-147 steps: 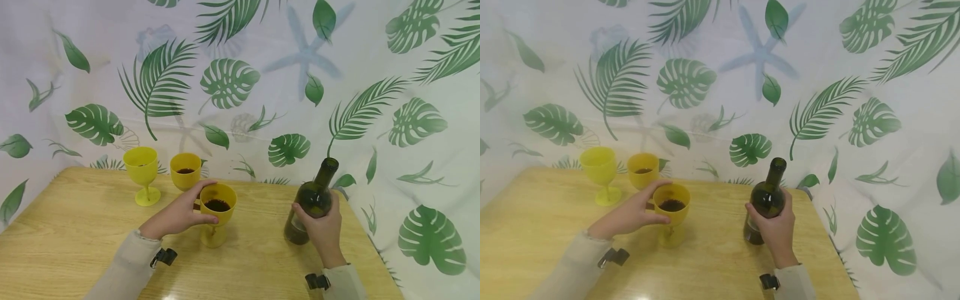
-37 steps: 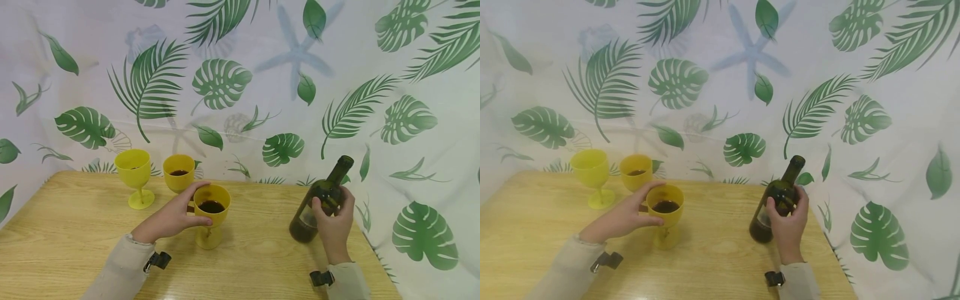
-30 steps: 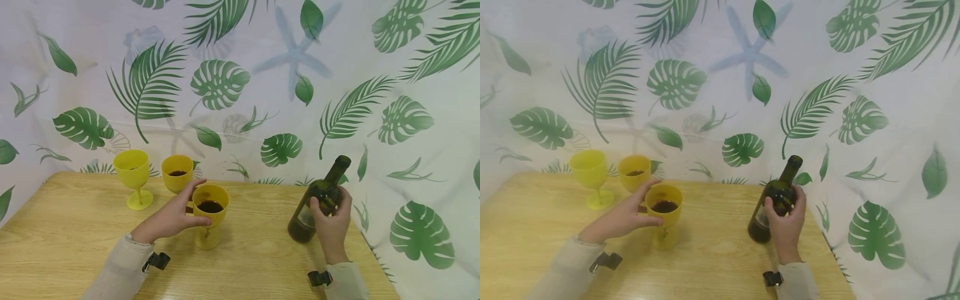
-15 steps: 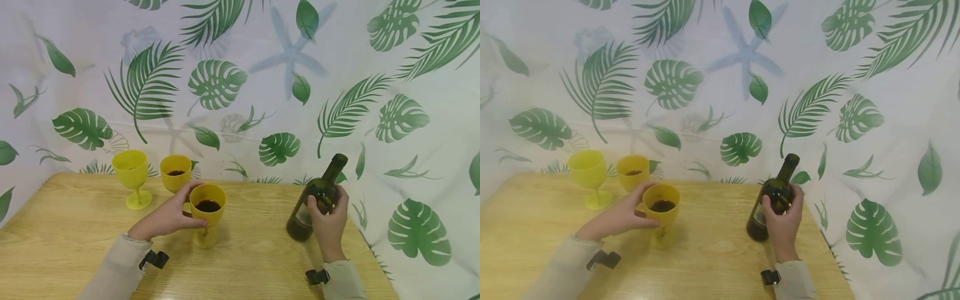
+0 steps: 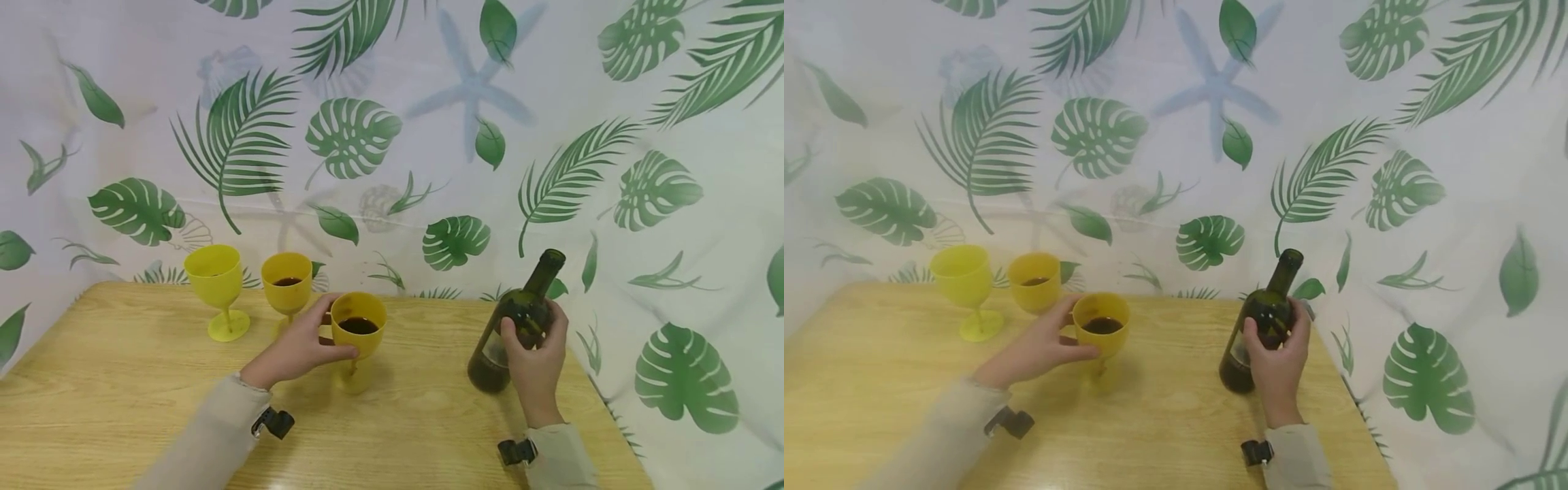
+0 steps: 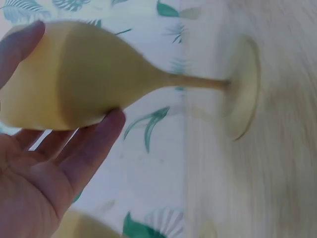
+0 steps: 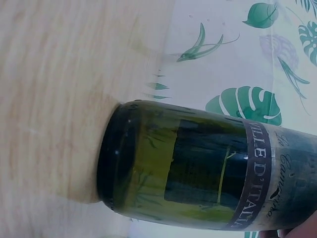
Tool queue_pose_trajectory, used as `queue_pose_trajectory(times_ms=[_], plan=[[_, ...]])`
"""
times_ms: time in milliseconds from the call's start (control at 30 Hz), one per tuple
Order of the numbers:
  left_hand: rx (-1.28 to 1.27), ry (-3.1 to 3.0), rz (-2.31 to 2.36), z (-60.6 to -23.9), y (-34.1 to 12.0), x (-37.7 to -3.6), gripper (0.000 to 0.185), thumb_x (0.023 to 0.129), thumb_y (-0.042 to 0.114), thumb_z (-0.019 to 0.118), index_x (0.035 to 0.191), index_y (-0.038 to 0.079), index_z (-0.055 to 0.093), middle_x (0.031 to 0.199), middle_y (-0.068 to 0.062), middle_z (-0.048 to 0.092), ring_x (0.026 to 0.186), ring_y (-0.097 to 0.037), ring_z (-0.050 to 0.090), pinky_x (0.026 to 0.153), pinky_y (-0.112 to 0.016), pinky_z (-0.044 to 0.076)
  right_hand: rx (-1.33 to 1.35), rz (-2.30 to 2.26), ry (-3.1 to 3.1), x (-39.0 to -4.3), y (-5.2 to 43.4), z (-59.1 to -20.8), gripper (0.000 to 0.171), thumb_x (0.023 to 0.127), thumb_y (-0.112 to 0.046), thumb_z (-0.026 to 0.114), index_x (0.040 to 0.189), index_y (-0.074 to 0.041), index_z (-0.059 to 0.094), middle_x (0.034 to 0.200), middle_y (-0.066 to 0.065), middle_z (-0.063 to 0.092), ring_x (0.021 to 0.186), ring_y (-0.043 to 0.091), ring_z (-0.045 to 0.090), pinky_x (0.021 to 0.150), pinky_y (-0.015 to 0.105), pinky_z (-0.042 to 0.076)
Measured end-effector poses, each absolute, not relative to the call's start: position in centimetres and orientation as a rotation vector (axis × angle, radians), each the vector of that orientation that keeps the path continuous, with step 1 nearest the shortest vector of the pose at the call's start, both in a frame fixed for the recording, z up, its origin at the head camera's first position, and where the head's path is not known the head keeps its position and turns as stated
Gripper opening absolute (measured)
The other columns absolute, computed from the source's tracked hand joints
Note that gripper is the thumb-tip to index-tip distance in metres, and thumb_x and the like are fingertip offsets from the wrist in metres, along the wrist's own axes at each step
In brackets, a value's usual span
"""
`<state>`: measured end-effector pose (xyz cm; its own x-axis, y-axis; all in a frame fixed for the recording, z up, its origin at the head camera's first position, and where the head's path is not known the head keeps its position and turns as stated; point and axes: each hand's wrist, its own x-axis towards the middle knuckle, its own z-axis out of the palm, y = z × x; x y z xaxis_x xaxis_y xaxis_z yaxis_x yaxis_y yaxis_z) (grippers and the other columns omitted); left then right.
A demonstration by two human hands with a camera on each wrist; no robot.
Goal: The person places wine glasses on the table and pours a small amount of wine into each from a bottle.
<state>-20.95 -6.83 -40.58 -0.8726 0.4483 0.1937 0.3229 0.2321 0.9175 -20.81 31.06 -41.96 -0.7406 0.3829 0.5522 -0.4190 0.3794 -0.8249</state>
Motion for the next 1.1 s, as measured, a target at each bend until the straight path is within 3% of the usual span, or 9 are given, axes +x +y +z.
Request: queue_pose_trajectory(times_ms=[233, 500, 900, 1100], plan=[[0.615, 2.451, 1.825, -41.5, -3.7, -22.3, 0.085, 0.087, 0.026, 0.086, 0.157, 0.018, 0.038, 0.148, -0.008, 0.050, 0.135, -0.033, 0.051, 0.098, -0.042, 0.057, 0.012, 1.422, -1.954, -20.7, 30.6, -42.0, 0.068, 0.092, -0.011, 0.073, 0.153, -0.008, 0.041, 0.132, -0.007, 0.051, 0.119, 0.009, 0.050, 0.093, 0.026, 0.046], [0.445, 2.485, 1.977, -42.3, -1.0, -23.8, 0.085, 0.087, 0.030, 0.086, 0.157, 0.019, 0.039, 0.151, -0.004, 0.050, 0.139, -0.029, 0.049, 0.107, -0.050, 0.051, 0.045, 1.451, -1.934, -20.2, 30.4, -42.0, 0.068, 0.092, -0.013, 0.075, 0.152, -0.012, 0.042, 0.131, -0.008, 0.053, 0.118, 0.010, 0.052, 0.091, 0.025, 0.046], [0.368, 2.509, 2.043, -42.2, 0.5, -25.7, 0.086, 0.090, 0.027, 0.083, 0.160, 0.016, 0.035, 0.155, -0.006, 0.047, 0.139, -0.030, 0.048, 0.110, -0.050, 0.048, 0.063, 1.445, -1.922, -19.8, 30.0, -42.1, 0.067, 0.093, -0.011, 0.074, 0.152, -0.011, 0.042, 0.129, -0.007, 0.054, 0.113, 0.013, 0.054, 0.082, 0.017, 0.049], [0.376, 2.524, 2.038, -42.1, 0.3, -25.5, 0.091, 0.092, 0.027, 0.082, 0.163, 0.012, 0.027, 0.160, -0.013, 0.039, 0.143, -0.035, 0.044, 0.111, -0.053, 0.047, 0.072, 1.472, -1.930, -20.0, 29.8, -42.2, 0.067, 0.094, -0.013, 0.073, 0.153, -0.012, 0.041, 0.132, -0.004, 0.053, 0.116, 0.014, 0.053, 0.085, 0.016, 0.050]])
